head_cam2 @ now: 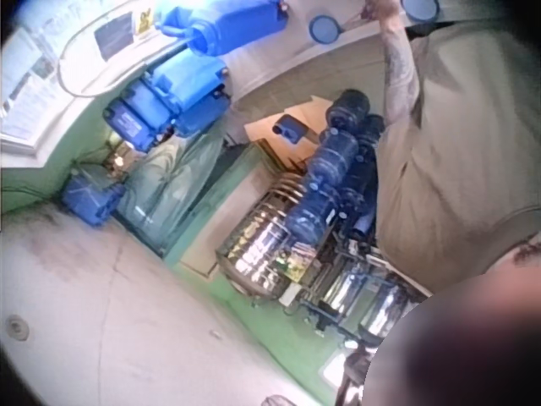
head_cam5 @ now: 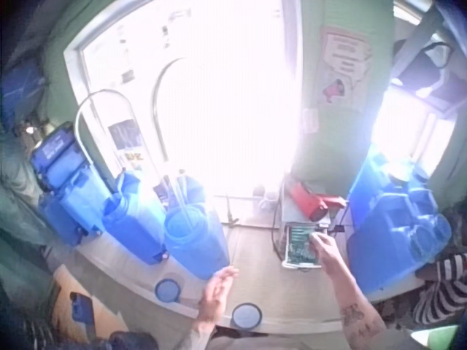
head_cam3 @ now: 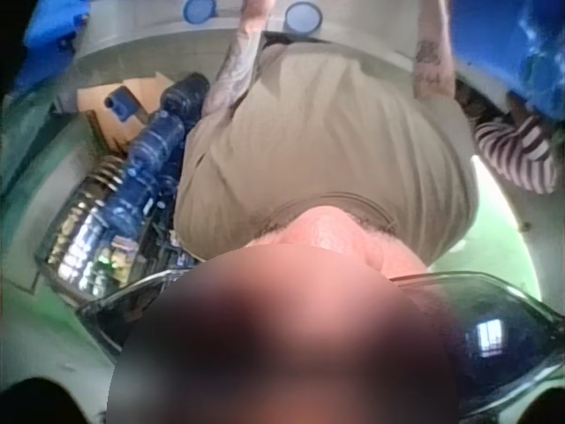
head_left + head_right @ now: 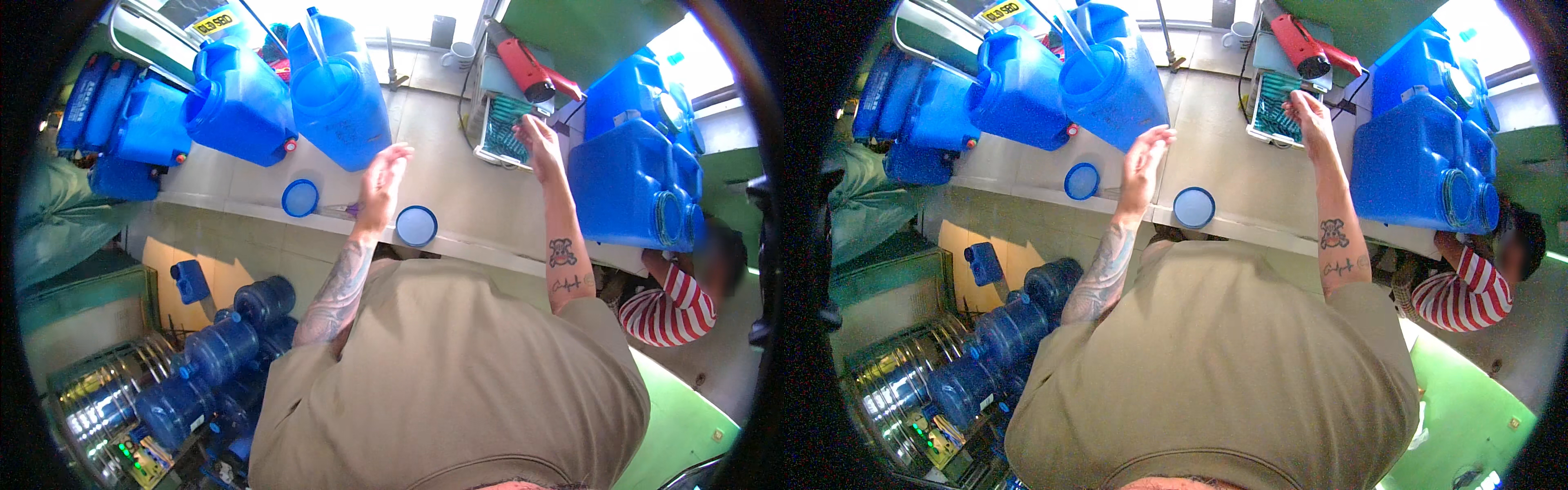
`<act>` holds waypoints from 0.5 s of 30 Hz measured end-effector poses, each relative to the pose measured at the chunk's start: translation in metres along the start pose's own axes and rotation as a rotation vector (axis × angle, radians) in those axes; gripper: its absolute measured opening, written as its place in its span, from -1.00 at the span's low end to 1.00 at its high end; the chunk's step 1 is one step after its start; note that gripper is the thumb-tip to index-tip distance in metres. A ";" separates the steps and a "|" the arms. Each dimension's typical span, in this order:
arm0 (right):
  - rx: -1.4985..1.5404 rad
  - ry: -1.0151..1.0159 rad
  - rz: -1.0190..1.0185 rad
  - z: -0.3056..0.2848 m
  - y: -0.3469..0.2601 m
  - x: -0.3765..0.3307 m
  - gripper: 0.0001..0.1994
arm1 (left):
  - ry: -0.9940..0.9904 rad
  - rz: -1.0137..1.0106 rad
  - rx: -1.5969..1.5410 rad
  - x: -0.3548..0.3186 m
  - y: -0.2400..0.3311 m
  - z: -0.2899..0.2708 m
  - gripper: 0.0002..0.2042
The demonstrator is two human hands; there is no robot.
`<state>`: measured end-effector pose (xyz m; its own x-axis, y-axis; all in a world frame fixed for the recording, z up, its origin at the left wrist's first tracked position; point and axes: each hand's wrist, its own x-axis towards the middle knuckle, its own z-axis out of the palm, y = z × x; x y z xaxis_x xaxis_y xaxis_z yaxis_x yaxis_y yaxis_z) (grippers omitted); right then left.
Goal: The person seals blue plastic water containers by placing green shrink bands over the openings and using a red heat gun to shrink the bands. The person then caps the containers and moves them aside.
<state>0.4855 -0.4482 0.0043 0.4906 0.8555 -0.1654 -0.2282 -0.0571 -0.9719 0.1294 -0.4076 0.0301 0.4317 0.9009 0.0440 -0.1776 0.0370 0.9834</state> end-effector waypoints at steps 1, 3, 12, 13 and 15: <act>0.099 -0.147 0.021 0.009 -0.001 -0.011 -0.77 | -0.034 -0.025 -0.033 0.005 0.003 0.012 -0.65; 0.218 -0.344 0.096 0.031 -0.004 -0.032 -0.78 | -0.072 -0.069 -0.111 0.017 0.009 0.035 -0.63; 0.198 -0.412 0.046 0.096 -0.026 -0.075 -0.72 | 0.066 -0.224 -0.257 0.040 0.010 0.055 -0.69; 0.061 -0.410 -0.015 0.099 -0.027 -0.074 -0.72 | 0.091 -0.239 -0.288 0.038 0.008 0.053 -0.71; -0.242 -0.434 -0.101 0.109 -0.027 -0.072 -0.73 | 0.042 -0.164 -0.115 0.031 0.004 0.047 -0.74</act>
<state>0.3648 -0.4528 0.0607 0.0941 0.9950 -0.0338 0.0293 -0.0367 -0.9989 0.1839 -0.3998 0.0439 0.4267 0.8958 -0.1244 -0.2085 0.2313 0.9503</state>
